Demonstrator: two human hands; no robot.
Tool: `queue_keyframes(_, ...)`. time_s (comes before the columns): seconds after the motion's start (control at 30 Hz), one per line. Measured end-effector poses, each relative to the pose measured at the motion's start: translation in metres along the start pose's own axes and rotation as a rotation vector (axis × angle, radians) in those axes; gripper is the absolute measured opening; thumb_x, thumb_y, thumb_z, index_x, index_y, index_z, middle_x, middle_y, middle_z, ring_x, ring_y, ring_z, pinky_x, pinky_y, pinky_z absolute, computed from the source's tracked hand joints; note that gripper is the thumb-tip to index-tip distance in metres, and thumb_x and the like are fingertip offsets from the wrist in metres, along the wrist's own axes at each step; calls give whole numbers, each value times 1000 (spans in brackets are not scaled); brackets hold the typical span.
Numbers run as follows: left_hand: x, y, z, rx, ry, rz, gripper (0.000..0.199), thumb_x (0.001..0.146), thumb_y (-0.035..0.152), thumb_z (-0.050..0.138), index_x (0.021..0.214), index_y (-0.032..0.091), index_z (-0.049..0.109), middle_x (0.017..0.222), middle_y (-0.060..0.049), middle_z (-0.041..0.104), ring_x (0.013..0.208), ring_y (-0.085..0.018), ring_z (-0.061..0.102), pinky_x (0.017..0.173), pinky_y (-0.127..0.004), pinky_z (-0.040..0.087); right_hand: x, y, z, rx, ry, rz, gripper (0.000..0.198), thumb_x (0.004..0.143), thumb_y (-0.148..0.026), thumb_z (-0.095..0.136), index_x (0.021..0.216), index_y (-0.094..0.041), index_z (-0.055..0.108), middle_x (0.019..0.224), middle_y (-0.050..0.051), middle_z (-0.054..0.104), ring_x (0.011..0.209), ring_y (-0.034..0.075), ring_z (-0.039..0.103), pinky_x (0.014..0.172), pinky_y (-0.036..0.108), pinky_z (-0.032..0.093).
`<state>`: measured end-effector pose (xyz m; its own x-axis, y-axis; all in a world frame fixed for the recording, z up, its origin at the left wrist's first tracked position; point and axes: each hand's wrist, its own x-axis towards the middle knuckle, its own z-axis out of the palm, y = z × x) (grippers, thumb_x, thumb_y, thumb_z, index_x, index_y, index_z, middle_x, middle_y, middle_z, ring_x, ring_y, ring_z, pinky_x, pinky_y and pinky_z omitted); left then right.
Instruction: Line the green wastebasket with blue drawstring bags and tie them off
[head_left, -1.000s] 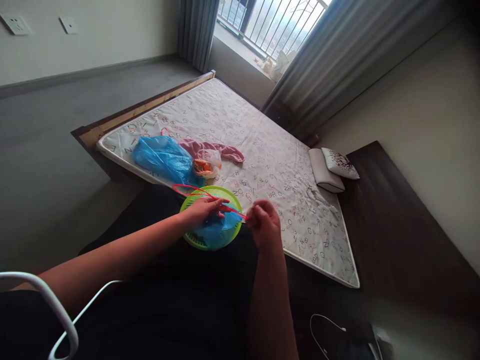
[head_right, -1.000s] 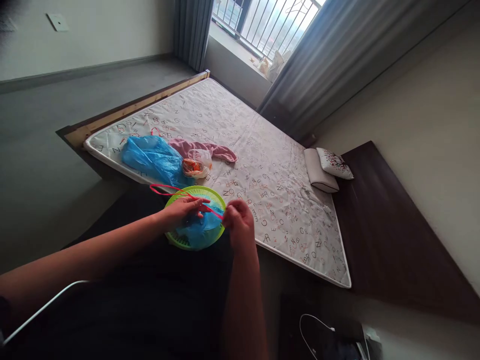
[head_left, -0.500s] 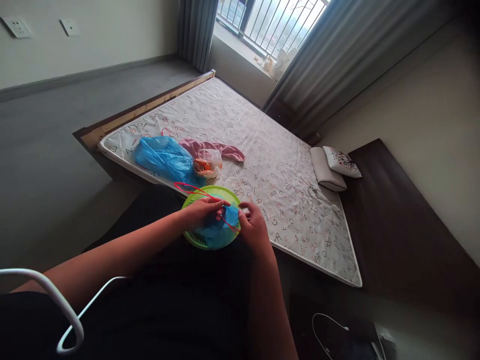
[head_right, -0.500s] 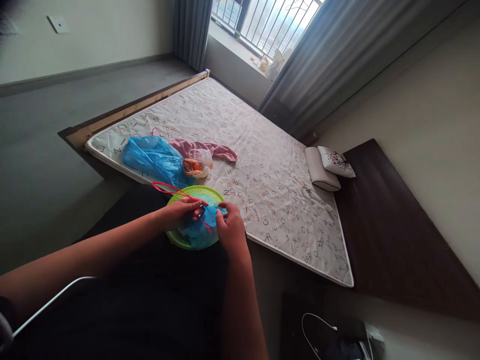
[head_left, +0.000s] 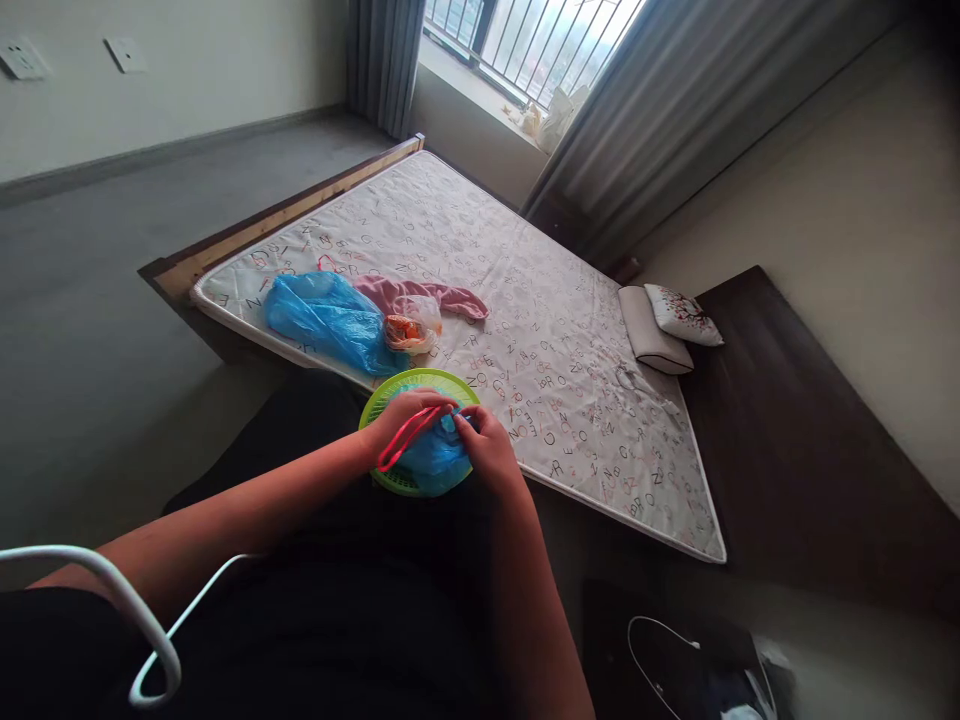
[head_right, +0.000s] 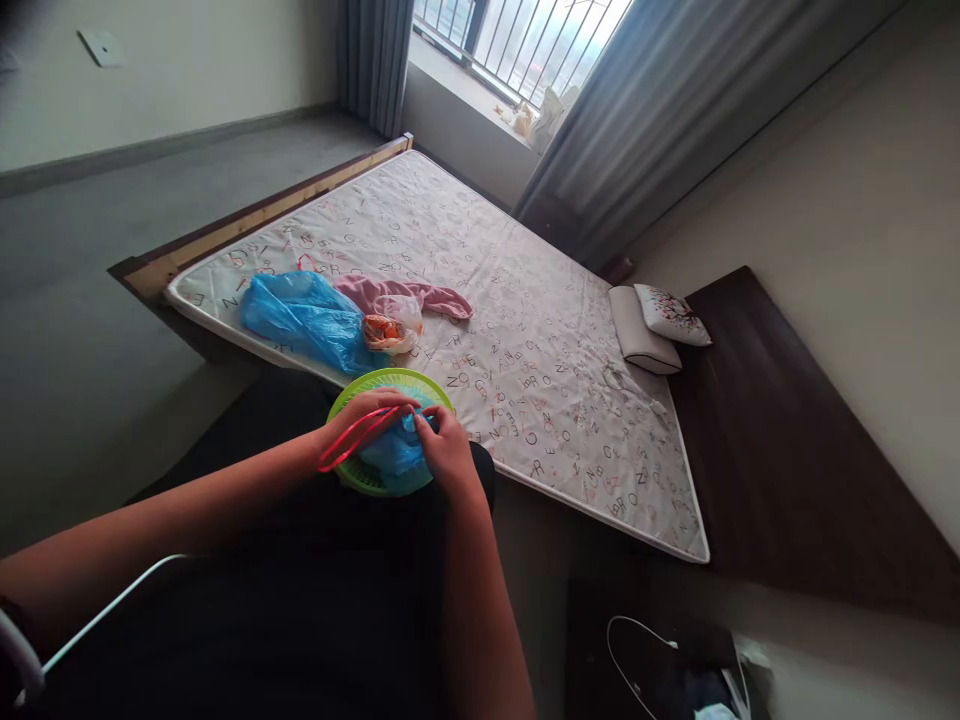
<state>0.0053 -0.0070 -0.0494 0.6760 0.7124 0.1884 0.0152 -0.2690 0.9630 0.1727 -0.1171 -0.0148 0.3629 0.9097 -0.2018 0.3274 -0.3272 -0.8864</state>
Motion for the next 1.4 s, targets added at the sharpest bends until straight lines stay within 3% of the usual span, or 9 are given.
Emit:
queue_keyframes(0.2, -6, 13, 5, -17, 220, 127, 35, 98, 52, 72, 89, 20, 83, 102, -12, 78, 102, -26, 73, 100, -40, 59, 5, 2, 10, 149, 9, 33, 58, 91, -77, 57, 95, -21, 72, 95, 5, 76, 96, 24, 66, 88, 36, 52)
queue_keyframes(0.43, -7, 27, 5, -36, 207, 213, 34, 99, 52, 72, 97, 21, 84, 112, -13, 79, 117, -28, 72, 105, -43, 61, 4, 2, 20, 244, -220, -11, 58, 90, -79, 62, 91, -22, 74, 96, 4, 76, 98, 25, 68, 90, 36, 54)
queue_keyframes(0.6, -8, 26, 4, -94, 166, 197, 32, 98, 51, 75, 100, 21, 86, 111, -14, 81, 113, -28, 74, 100, -41, 63, 4, -6, 20, 491, -17, -11, 50, 80, -62, 82, 112, -24, 77, 113, 6, 80, 105, 24, 72, 94, 35, 57)
queue_keyframes(0.67, -9, 23, 4, -90, 138, 219, 31, 100, 49, 74, 99, 21, 87, 109, -14, 82, 110, -27, 76, 101, -42, 63, 4, -9, 19, 564, 23, 11, 49, 78, -58, 84, 113, -24, 78, 118, 7, 80, 101, 23, 74, 87, 33, 59)
queue_keyframes(0.8, -13, 15, 7, -50, 101, 322, 25, 103, 39, 71, 103, 20, 87, 110, -13, 83, 101, -26, 79, 96, -41, 65, 3, -11, 15, 639, 36, 82, 47, 75, -57, 88, 106, -23, 79, 104, 4, 80, 86, 18, 73, 72, 27, 57)
queue_keyframes(0.93, -15, 5, 8, -35, 49, 396, 24, 105, 34, 68, 108, 20, 87, 114, -14, 83, 95, -25, 81, 89, -39, 68, 4, -8, 6, 571, 49, 110, 44, 70, -54, 93, 92, -20, 75, 88, 1, 77, 79, 15, 70, 73, 26, 57)
queue_keyframes(1.07, -15, -3, 7, 115, -27, 513, 22, 105, 30, 67, 112, 21, 85, 115, -14, 83, 108, -27, 80, 103, -44, 63, 3, -12, -4, 564, 45, 169, 48, 70, -61, 89, 86, -21, 66, 85, 0, 74, 80, 16, 69, 71, 27, 57)
queue_keyframes(1.17, -14, -7, 8, 307, -48, 647, 20, 107, 27, 65, 109, 21, 84, 111, -10, 84, 101, -23, 81, 107, -41, 58, 1, -18, -9, 457, -19, 204, 51, 69, -62, 88, 85, -22, 61, 79, -2, 69, 75, 16, 67, 65, 27, 55)
queue_keyframes(1.4, -19, -8, 9, 555, -200, 735, 18, 106, 20, 63, 110, 24, 80, 111, -5, 84, 107, -20, 79, 114, -38, 50, -2, -20, -24, 206, -184, 107, 40, 73, -43, 85, 102, -22, 68, 77, -3, 72, 71, 15, 67, 65, 27, 51)
